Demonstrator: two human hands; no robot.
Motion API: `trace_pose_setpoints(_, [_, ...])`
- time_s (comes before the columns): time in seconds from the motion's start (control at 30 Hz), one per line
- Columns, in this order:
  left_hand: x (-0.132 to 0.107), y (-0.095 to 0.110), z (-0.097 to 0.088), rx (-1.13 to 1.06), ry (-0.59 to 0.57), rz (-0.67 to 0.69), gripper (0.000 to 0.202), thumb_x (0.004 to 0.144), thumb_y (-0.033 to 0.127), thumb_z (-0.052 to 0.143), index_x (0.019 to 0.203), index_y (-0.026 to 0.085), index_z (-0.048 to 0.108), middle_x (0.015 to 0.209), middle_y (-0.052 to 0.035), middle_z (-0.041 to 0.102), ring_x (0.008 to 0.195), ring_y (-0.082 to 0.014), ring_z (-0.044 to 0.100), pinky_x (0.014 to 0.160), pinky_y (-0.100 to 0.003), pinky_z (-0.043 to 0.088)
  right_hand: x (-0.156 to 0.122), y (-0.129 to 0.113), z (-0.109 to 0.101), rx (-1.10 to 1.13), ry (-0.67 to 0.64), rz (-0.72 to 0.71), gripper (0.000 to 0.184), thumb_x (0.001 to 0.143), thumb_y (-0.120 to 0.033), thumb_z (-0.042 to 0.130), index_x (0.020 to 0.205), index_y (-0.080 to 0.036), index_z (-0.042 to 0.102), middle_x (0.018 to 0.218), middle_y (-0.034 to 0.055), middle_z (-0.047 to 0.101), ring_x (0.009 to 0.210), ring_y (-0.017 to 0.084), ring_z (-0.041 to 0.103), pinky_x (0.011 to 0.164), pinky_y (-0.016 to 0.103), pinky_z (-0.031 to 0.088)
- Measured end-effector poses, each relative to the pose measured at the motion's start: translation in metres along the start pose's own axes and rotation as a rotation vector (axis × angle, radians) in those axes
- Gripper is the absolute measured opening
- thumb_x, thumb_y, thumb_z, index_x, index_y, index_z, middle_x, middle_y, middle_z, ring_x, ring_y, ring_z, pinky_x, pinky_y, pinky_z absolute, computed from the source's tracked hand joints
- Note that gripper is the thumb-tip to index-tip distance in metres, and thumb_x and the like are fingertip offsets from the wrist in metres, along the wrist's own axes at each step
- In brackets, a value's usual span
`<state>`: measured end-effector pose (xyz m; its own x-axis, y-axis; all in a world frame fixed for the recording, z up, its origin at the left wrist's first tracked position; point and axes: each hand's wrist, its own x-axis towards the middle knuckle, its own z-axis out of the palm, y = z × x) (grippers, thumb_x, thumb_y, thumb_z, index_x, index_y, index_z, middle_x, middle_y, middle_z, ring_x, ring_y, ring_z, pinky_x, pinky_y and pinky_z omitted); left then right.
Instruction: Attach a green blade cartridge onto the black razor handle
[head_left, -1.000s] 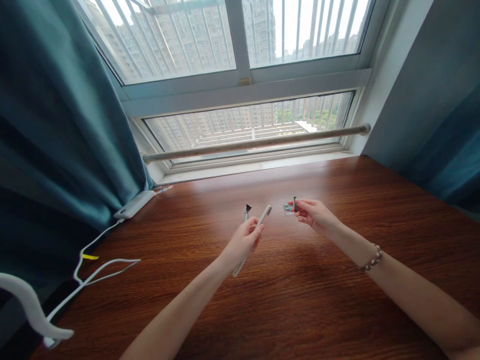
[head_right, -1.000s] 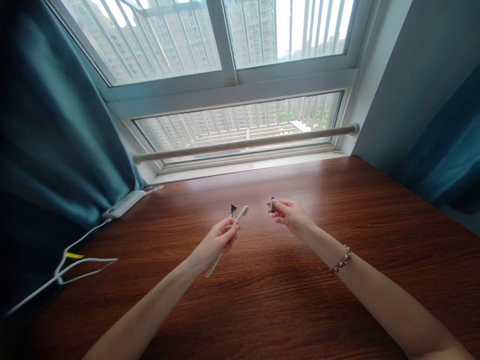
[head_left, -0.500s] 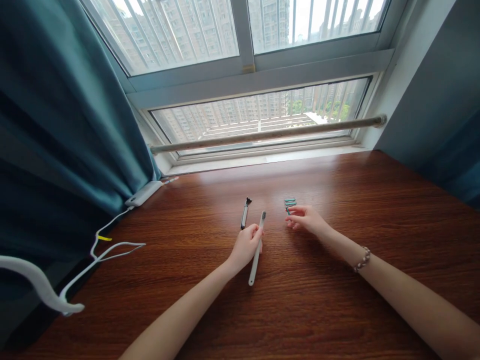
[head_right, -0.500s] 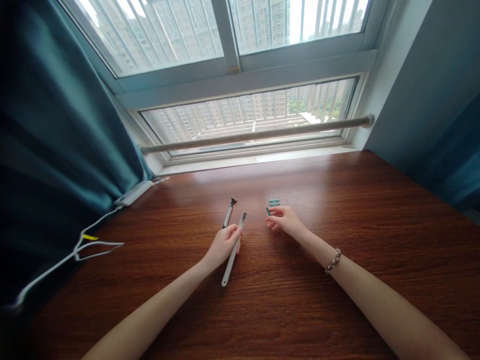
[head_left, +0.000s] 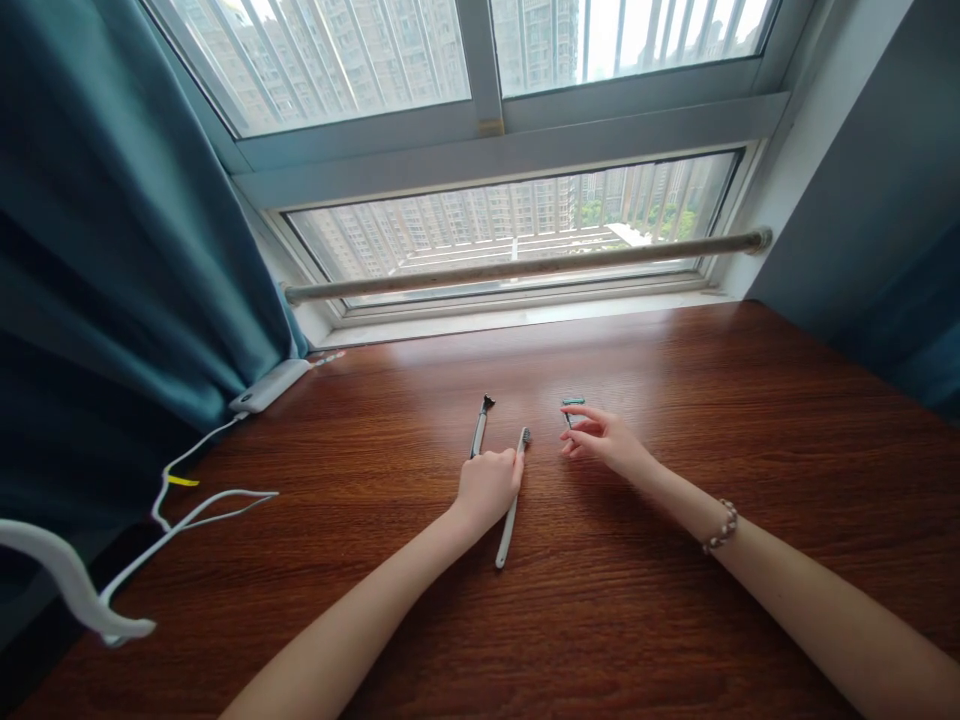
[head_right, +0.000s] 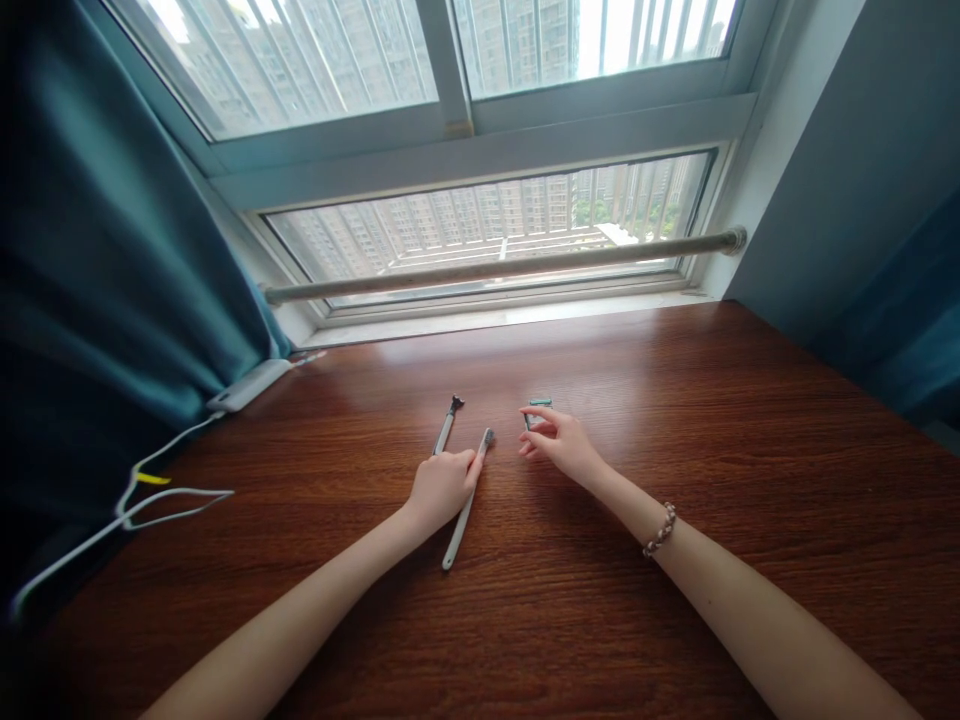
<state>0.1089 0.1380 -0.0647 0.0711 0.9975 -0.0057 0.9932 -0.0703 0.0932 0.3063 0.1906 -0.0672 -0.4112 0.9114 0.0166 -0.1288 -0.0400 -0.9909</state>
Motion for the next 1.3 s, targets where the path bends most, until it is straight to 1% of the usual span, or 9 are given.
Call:
trace_pose_setpoints(0.37, [0.005,0.002,-0.011,0.105,0.027,0.089,0.046,0.089,0.039,0.019,0.084,0.014,0.058,0.072,-0.0135,0.061,0.068,-0.0272,0.06,0.058,-0.032,0.038,0.005,-0.046,-0.038,-0.021,0.139,-0.09,0.057,0.061,-0.027,0.073,0.113,-0.018,0.051,0.089,0.0076,0.064,0.078,0.022,0.064,0.078,0.04,0.05])
trace_pose_setpoints(0.47, [0.024,0.009,-0.019,0.085,0.122,0.198,0.041,0.088,0.041,0.025,0.082,0.014,0.055,0.073,-0.012,0.06,0.071,-0.0251,0.058,0.061,-0.032,0.038,0.005,-0.053,-0.044,-0.043,0.146,-0.098,0.056,0.062,-0.029,0.073,0.112,-0.018,0.051,0.089,0.0082,0.064,0.078,0.023,0.064,0.076,0.041,0.05])
trace_pose_setpoints(0.6, [0.063,0.023,-0.02,-0.017,0.218,0.349,0.036,0.074,0.043,0.056,0.094,0.013,0.052,0.096,-0.0134,0.056,0.096,-0.0265,0.048,0.081,-0.036,0.036,0.007,-0.052,-0.046,-0.192,0.253,-0.108,0.051,0.059,-0.032,0.073,0.104,-0.014,0.058,0.09,0.0101,0.065,0.082,0.024,0.062,0.076,0.041,0.05])
trace_pose_setpoints(0.73, [0.1,0.033,-0.009,-0.324,0.093,0.45,0.061,0.058,0.04,0.072,0.107,0.014,0.047,0.12,-0.0154,0.044,0.121,-0.0301,0.026,0.098,-0.049,0.018,0.009,-0.047,-0.047,-0.347,0.295,-0.11,0.051,0.057,-0.033,0.073,0.102,-0.011,0.06,0.082,0.0105,0.065,0.08,0.025,0.062,0.074,0.039,0.05])
trace_pose_setpoints(0.8, [0.111,0.034,-0.003,-0.392,0.031,0.467,0.051,0.058,0.041,0.071,0.099,0.016,0.053,0.116,-0.0127,0.048,0.122,-0.0303,0.026,0.098,-0.052,0.015,0.009,-0.046,-0.046,-0.384,0.28,-0.118,0.052,0.056,-0.032,0.073,0.101,-0.01,0.06,0.082,0.0105,0.065,0.079,0.024,0.062,0.072,0.037,0.051])
trace_pose_setpoints(0.9, [0.118,0.034,0.002,-0.464,0.006,0.47,0.041,0.058,0.04,0.071,0.089,0.017,0.056,0.107,-0.009,0.054,0.117,-0.0289,0.034,0.097,-0.05,0.02,0.008,-0.047,-0.044,-0.399,0.27,-0.122,0.05,0.053,-0.032,0.075,0.096,-0.011,0.06,0.079,0.0088,0.064,0.075,0.022,0.062,0.069,0.035,0.052])
trace_pose_setpoints(1.07, [0.097,0.035,-0.003,-0.694,0.016,0.381,0.049,0.064,0.042,0.066,0.099,0.015,0.046,0.098,-0.0092,0.056,0.091,-0.0209,0.055,0.078,-0.034,0.044,0.003,-0.051,-0.034,-0.383,0.288,-0.102,0.041,0.053,-0.037,0.075,0.083,-0.013,0.058,0.072,0.0054,0.063,0.067,0.02,0.06,0.054,0.03,0.053])
trace_pose_setpoints(1.17, [0.068,0.039,-0.016,-1.239,-0.08,0.262,0.049,0.062,0.033,0.07,0.096,0.016,0.04,0.091,-0.0074,0.057,0.08,-0.0172,0.059,0.07,-0.031,0.048,-0.004,-0.054,-0.021,-0.479,0.262,-0.086,0.039,0.059,-0.043,0.07,0.083,-0.014,0.059,0.071,0.005,0.063,0.061,0.018,0.059,0.046,0.027,0.05])
trace_pose_setpoints(1.3, [0.028,0.045,-0.039,-1.537,-0.125,0.207,0.049,0.063,0.025,0.07,0.097,0.018,0.035,0.09,-0.0058,0.058,0.077,-0.017,0.062,0.07,-0.033,0.05,-0.017,-0.061,0.001,-0.755,0.292,-0.228,0.03,0.064,-0.039,0.069,0.079,-0.016,0.06,0.065,0.0019,0.062,0.057,0.015,0.056,0.051,0.026,0.045])
